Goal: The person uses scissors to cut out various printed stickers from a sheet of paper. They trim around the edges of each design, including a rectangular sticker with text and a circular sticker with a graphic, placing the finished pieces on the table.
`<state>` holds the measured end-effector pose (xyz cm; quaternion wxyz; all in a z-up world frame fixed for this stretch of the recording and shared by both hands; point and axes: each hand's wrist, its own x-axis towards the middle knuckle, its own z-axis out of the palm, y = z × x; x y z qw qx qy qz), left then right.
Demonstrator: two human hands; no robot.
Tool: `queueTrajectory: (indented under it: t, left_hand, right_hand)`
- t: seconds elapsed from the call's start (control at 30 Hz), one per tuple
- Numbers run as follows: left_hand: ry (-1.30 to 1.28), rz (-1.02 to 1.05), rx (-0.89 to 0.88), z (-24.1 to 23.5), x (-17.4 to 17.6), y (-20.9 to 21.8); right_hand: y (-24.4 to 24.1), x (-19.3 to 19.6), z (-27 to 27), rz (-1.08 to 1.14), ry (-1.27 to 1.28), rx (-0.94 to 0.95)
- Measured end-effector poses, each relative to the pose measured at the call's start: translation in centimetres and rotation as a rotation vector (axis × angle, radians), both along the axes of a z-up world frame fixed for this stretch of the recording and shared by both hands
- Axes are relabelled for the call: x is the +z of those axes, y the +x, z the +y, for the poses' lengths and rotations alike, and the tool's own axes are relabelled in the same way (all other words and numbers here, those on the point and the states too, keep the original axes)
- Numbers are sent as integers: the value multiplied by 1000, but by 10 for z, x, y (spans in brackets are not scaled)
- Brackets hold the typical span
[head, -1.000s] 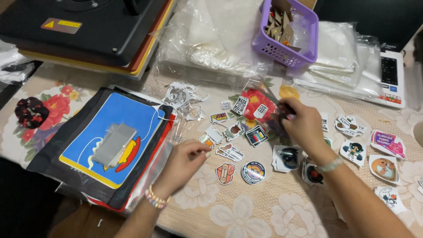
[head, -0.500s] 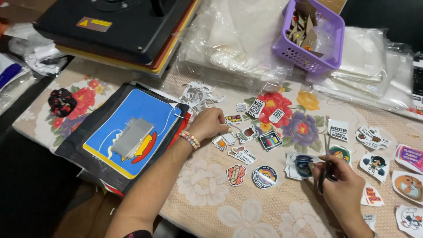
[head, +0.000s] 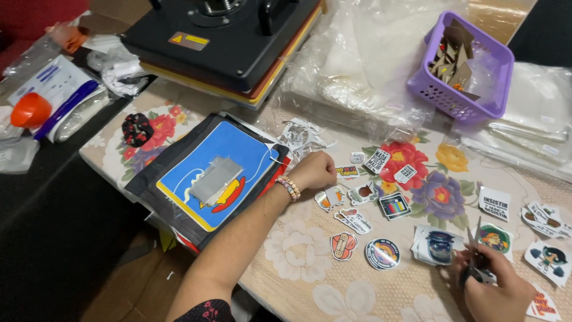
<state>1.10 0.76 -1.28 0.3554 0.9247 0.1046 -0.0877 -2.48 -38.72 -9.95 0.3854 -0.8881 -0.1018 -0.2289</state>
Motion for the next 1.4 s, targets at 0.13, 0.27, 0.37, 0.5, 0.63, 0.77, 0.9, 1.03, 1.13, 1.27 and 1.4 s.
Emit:
queueTrajectory:
  t: [0.13,0.27,0.37,0.5,0.63,0.77,0.9,1.03,1.13,1.27,1.4]
  left_hand:
    - [-50,-61,8,5,19,-1]
    - [-120,-65,89,18,49,3]
    - [-83,-92,145,35,61,16]
    - [50,-102,261,55,69,32]
    - [170,-221,210,93,24,63]
    - [372,-222,254,93,31,66]
    - [465,-87,318,62,64,49]
    - [657,-206,283,51,50,45]
    - [429,-543,113,-7,67,20]
    - [-366,-646,-550,-126,120,-67]
    - [-740,-491,-832,-161,137,-96]
  right_hand:
    - [-25,48,40,105,140,-28]
    - [3,7,0,144,61,111]
    - [-8,23,17,241,163,157]
    - [-21,43,35,106,88,-37]
    - [4,-4,0,-2,-41,54]
    - [5,11,7,-46,78,101]
    - [5,29,15,-3,341,157]
    - [3,25,11,114,511,171]
    - [3,24,12,81,540,209]
    - [7,20,11,101,699,117]
    - [8,28,13,117,729,110]
